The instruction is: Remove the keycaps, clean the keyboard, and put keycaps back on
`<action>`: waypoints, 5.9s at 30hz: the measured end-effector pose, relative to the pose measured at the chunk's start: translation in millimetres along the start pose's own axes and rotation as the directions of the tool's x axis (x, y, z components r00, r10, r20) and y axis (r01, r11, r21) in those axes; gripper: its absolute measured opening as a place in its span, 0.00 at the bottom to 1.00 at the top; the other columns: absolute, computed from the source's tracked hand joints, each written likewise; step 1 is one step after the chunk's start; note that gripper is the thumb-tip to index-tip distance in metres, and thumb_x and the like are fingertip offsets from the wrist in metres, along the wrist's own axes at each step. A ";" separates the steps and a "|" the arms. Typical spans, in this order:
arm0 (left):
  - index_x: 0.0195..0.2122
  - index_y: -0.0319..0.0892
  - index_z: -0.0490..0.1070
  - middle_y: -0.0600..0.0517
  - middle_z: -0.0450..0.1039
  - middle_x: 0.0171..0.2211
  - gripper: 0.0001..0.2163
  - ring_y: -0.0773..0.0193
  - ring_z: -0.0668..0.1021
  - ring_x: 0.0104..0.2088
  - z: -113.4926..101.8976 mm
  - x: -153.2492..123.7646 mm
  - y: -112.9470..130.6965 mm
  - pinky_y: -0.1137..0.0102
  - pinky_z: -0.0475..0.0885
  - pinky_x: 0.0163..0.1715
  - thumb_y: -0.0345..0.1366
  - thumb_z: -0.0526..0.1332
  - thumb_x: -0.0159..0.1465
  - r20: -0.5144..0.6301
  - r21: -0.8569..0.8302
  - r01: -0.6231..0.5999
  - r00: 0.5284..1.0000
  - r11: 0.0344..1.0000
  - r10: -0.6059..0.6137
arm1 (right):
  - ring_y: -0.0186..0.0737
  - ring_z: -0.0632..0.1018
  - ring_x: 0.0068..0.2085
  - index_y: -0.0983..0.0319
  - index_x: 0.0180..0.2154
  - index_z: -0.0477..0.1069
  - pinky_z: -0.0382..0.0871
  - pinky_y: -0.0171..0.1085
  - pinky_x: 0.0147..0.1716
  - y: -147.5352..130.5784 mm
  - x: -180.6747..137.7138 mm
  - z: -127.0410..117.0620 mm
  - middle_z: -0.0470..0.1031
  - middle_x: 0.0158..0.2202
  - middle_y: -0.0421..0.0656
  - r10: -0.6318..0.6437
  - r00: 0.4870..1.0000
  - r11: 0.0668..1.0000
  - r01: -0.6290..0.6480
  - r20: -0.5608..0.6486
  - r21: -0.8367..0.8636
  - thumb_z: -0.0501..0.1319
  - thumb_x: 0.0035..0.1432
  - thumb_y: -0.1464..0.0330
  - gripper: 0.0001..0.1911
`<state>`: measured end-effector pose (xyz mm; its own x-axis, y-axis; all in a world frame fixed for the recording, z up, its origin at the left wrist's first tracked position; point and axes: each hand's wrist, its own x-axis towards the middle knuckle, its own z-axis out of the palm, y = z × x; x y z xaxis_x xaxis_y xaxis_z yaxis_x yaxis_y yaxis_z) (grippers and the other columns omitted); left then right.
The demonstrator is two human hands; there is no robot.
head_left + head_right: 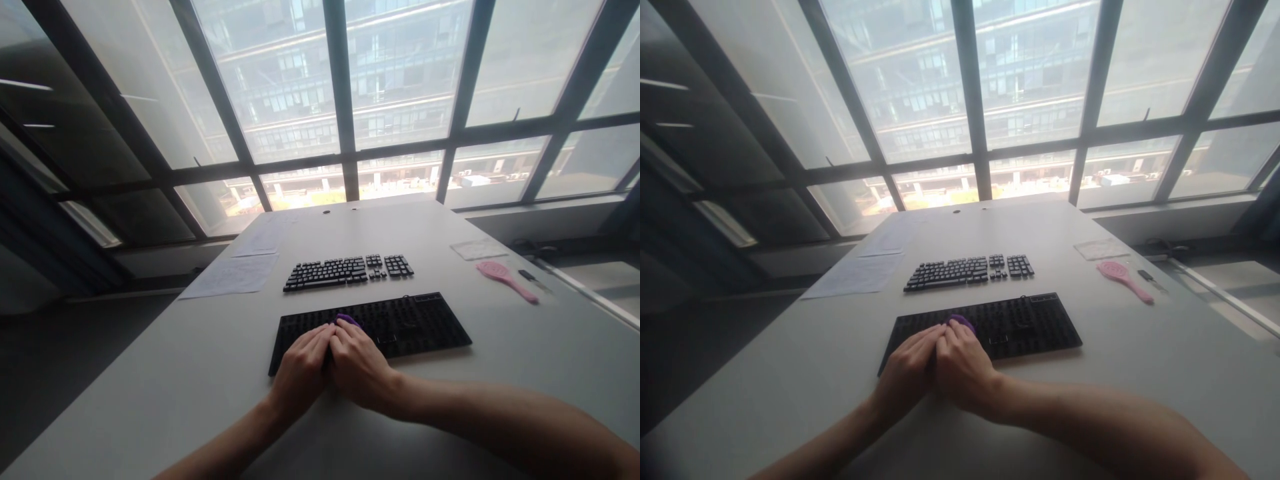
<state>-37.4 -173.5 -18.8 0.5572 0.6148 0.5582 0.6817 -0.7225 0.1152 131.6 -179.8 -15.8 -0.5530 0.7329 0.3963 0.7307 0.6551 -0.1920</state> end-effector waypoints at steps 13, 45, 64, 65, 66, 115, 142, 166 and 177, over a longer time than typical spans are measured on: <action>0.64 0.34 0.59 0.39 0.67 0.61 0.27 0.53 0.68 0.64 9.1 -3.8 -1.3 0.55 0.69 0.63 0.24 0.56 0.62 0.140 0.034 0.003 0.990 0.999 -0.008 | 0.62 0.71 0.60 0.86 0.57 0.67 0.61 0.51 0.63 2.6 0.6 12.2 0.71 0.55 0.72 -0.127 0.992 0.971 0.125 0.004 -0.202 0.58 0.60 0.71 0.28; 0.59 0.38 0.66 0.43 0.71 0.59 0.19 0.56 0.72 0.61 2.4 0.7 3.3 0.57 0.71 0.61 0.25 0.55 0.66 0.080 -0.065 -0.099 0.991 0.993 0.104 | 0.56 0.78 0.48 0.78 0.44 0.78 0.67 0.48 0.56 -14.4 -7.0 -0.2 0.80 0.43 0.62 -0.108 0.985 0.988 0.121 0.132 -0.101 0.61 0.55 0.72 0.17; 0.70 0.38 0.51 0.38 0.61 0.66 0.26 0.49 0.63 0.67 13.1 3.2 -5.5 0.50 0.65 0.63 0.33 0.51 0.71 0.100 0.144 -0.003 0.995 0.990 -0.011 | 0.58 0.64 0.66 0.75 0.57 0.68 0.60 0.52 0.63 24.7 14.7 -8.0 0.64 0.63 0.66 0.100 0.994 0.986 -0.095 0.032 -0.136 0.52 0.65 0.75 0.21; 0.68 0.38 0.54 0.38 0.62 0.65 0.25 0.50 0.64 0.66 13.7 2.9 -7.0 0.50 0.65 0.64 0.33 0.52 0.71 0.118 0.145 -0.002 0.993 0.989 -0.015 | 0.59 0.64 0.66 0.76 0.58 0.67 0.61 0.52 0.62 24.1 13.8 -5.4 0.63 0.63 0.66 0.109 0.993 0.986 -0.101 0.050 -0.134 0.53 0.65 0.75 0.22; 0.68 0.37 0.56 0.38 0.61 0.65 0.24 0.49 0.63 0.67 14.0 2.7 -8.1 0.50 0.64 0.64 0.34 0.52 0.71 0.133 0.149 0.003 0.991 0.989 -0.023 | 0.60 0.64 0.66 0.76 0.59 0.66 0.61 0.52 0.62 23.1 13.0 -4.2 0.63 0.63 0.67 0.116 0.991 0.985 -0.107 0.065 -0.136 0.52 0.65 0.75 0.22; 0.69 0.41 0.51 0.40 0.60 0.66 0.30 0.50 0.60 0.68 6.1 6.3 10.6 0.46 0.61 0.65 0.31 0.58 0.67 0.186 -0.043 -0.012 0.982 0.999 0.020 | 0.50 0.79 0.46 0.70 0.48 0.74 0.69 0.42 0.51 33.6 11.7 -44.9 0.79 0.45 0.56 0.109 0.954 0.990 -0.081 0.279 -0.112 0.62 0.56 0.75 0.16; 0.47 0.42 0.75 0.48 0.80 0.47 0.09 0.59 0.81 0.49 2.4 45.8 26.8 0.63 0.77 0.53 0.31 0.58 0.68 0.031 -0.169 -0.127 0.990 0.977 0.134 | 0.47 0.75 0.57 0.71 0.48 0.71 0.67 0.44 0.60 65.1 -37.2 -51.4 0.77 0.50 0.56 -0.109 0.994 0.986 0.106 0.011 0.131 0.52 0.59 0.84 0.18; 0.59 0.32 0.66 0.35 0.68 0.60 0.22 0.50 0.70 0.62 22.4 36.7 61.2 0.55 0.66 0.63 0.34 0.61 0.65 0.274 0.039 -0.033 0.962 0.999 0.021 | 0.44 0.78 0.49 0.68 0.47 0.72 0.71 0.40 0.51 51.1 -55.3 -49.5 0.78 0.46 0.52 0.043 0.996 0.983 -0.058 0.084 0.175 0.55 0.58 0.81 0.17; 0.63 0.32 0.62 0.35 0.64 0.63 0.23 0.50 0.68 0.64 34.8 30.9 57.5 0.54 0.65 0.64 0.30 0.55 0.66 0.252 0.071 -0.073 0.966 0.995 0.053 | 0.53 0.65 0.65 0.70 0.56 0.69 0.61 0.53 0.64 53.2 -65.2 -22.2 0.65 0.63 0.61 0.090 0.995 0.993 -0.086 -0.045 0.084 0.55 0.57 0.80 0.24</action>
<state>35.5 -185.0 -23.5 0.6940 0.6357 0.3379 0.6711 -0.7412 0.0160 215.5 -196.8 -31.9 -0.4664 0.7799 0.4174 0.7392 0.6028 -0.3003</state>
